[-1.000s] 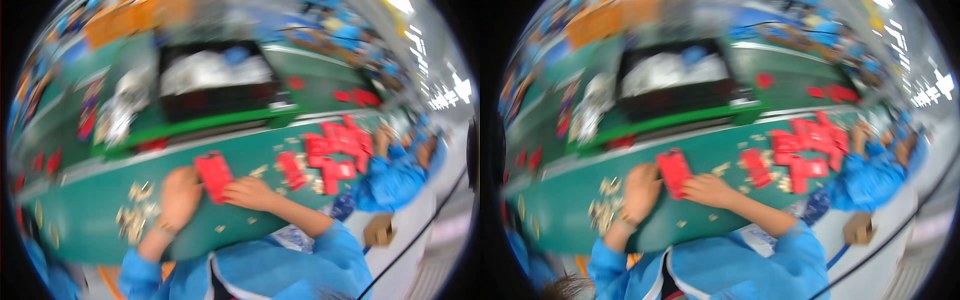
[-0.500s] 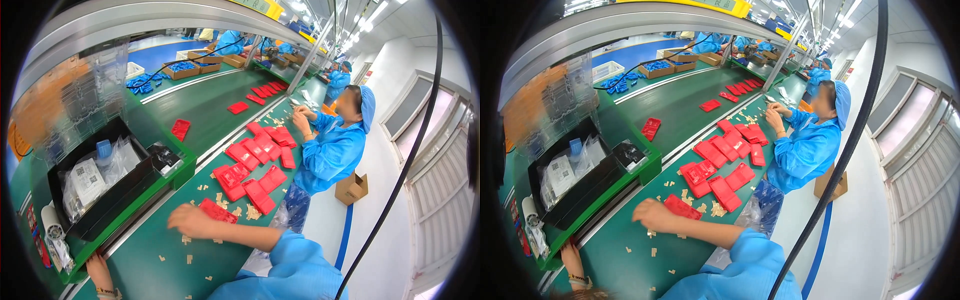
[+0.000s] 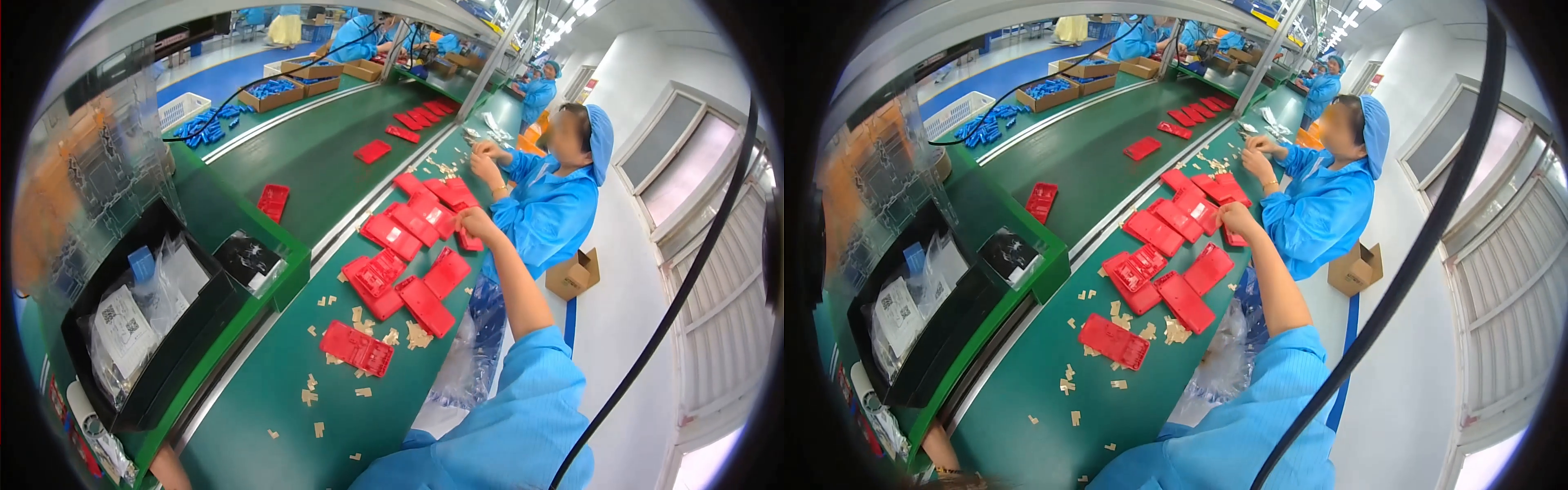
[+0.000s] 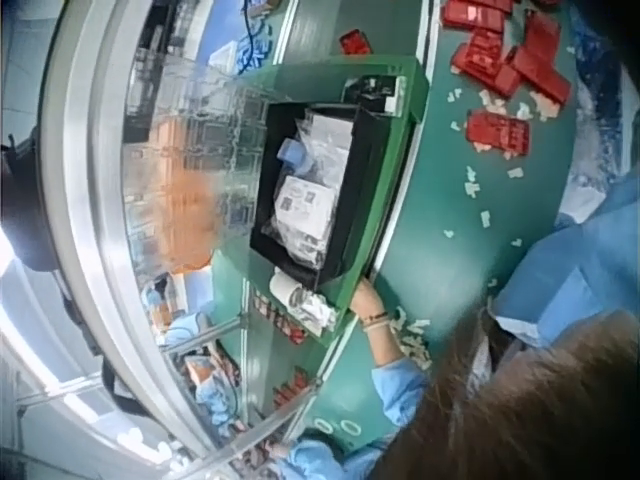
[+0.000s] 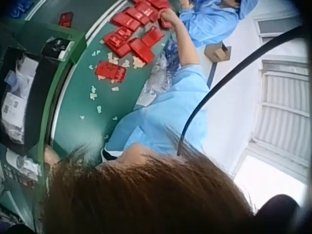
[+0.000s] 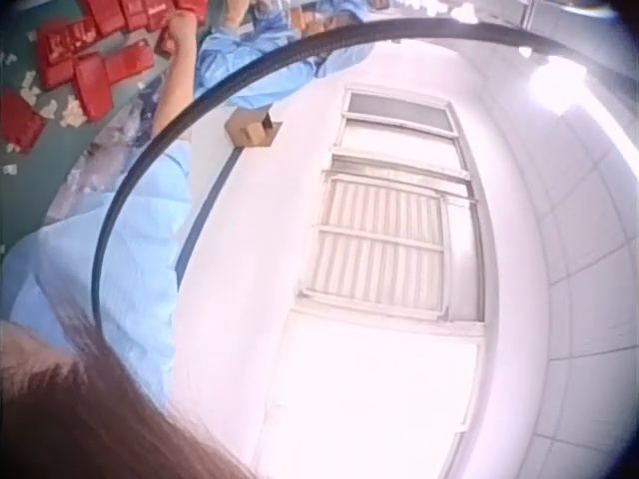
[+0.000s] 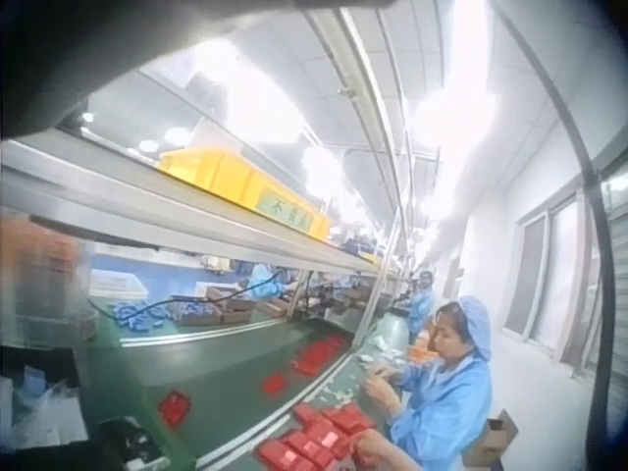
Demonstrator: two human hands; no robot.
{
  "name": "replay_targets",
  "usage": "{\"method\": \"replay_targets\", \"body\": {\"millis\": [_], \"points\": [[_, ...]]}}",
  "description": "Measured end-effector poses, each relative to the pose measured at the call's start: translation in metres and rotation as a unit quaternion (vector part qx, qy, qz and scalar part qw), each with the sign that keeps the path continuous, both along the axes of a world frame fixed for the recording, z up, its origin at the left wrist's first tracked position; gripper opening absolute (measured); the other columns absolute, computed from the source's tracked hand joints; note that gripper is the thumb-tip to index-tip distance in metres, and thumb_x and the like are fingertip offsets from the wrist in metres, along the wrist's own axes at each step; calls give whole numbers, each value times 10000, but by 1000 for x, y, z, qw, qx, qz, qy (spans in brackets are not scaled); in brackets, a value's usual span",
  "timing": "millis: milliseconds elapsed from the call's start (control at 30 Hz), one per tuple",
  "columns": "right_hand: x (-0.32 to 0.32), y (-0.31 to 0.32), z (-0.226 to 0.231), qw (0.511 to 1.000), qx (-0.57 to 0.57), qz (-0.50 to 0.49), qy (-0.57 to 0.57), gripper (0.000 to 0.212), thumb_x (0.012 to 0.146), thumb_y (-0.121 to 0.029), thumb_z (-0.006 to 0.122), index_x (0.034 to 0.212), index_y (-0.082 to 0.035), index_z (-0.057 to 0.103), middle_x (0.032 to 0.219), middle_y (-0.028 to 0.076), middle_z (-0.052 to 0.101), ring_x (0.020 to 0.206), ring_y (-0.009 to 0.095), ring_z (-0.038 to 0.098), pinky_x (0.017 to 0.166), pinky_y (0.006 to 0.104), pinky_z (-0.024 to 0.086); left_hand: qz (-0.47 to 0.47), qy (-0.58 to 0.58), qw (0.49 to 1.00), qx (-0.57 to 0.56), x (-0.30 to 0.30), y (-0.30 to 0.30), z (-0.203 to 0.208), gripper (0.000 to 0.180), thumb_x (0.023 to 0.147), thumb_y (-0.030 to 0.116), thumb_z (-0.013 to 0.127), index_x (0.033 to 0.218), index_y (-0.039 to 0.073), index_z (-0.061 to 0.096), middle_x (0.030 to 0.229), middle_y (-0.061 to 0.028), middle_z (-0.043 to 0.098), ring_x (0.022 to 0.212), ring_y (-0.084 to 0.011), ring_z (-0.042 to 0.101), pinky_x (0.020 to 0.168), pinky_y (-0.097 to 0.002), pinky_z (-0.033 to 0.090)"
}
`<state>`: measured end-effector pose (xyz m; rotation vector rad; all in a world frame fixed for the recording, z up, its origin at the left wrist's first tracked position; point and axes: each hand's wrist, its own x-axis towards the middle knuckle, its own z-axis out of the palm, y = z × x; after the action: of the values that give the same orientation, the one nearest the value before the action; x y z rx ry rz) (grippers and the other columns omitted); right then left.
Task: The person assembles small gold components into red plastic housings by hand on an industrial production line.
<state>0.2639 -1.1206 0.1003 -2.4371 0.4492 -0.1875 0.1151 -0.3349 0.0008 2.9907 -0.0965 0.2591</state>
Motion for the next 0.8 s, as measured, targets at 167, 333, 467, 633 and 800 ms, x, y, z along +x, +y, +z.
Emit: {"method": "replay_targets", "body": {"millis": [167, 333, 467, 633, 800], "points": [[-11, 3, -2, 997, 79, 10, 22, 188, 721, 14, 465, 668, 11, 646, 645, 92, 645, 441, 141, 534, 388, 302, 399, -3, 15, 1000, -24, -3, -9, 9, 311, 796, -18, 540, 1107, -14, 539, 1114, -225, 585, 993, -423, 562, 878, -445, 469], [50, 80, -22, 971, -193, 80, -118, 270, 739, -9, 466, 870, -105, 681, 918, 129, 665, 802, 315, 646, 685, 408, 509, -129, -110, 983, -72, -20, -46, 66, 223, 753, -22, 551, 975, -2, 564, 1064, -201, 621, 959, -389, 608, 812, -436, 521], [105, 198, -42, 912, -279, 260, -149, 497, 754, 44, 472, 1215, -129, 540, 1272, 134, 548, 1060, 337, 585, 877, 435, 478, -252, -73, 964, -48, -73, -58, 99, 128, 749, 30, 600, 859, 37, 534, 1127, -178, 623, 1024, -324, 623, 821, -395, 538], [187, 263, -75, 744, -389, 435, -326, 466, 790, -72, 515, 1255, -70, 536, 1375, 107, 480, 1051, 314, 587, 819, 371, 493, -174, -162, 970, 52, -154, -32, 112, 133, 754, 65, 616, 837, 41, 514, 1141, -196, 615, 1041, -320, 618, 814, -385, 539], [275, 188, -149, 923, 48, 357, -136, 224, 840, -97, 493, 1016, -18, 605, 927, 102, 622, 905, 269, 564, 824, 383, 452, 75, -281, 954, 68, -213, 50, 68, 213, 699, 20, 659, 851, 38, 512, 1125, -175, 619, 1053, -345, 608, 846, -414, 520]]}}
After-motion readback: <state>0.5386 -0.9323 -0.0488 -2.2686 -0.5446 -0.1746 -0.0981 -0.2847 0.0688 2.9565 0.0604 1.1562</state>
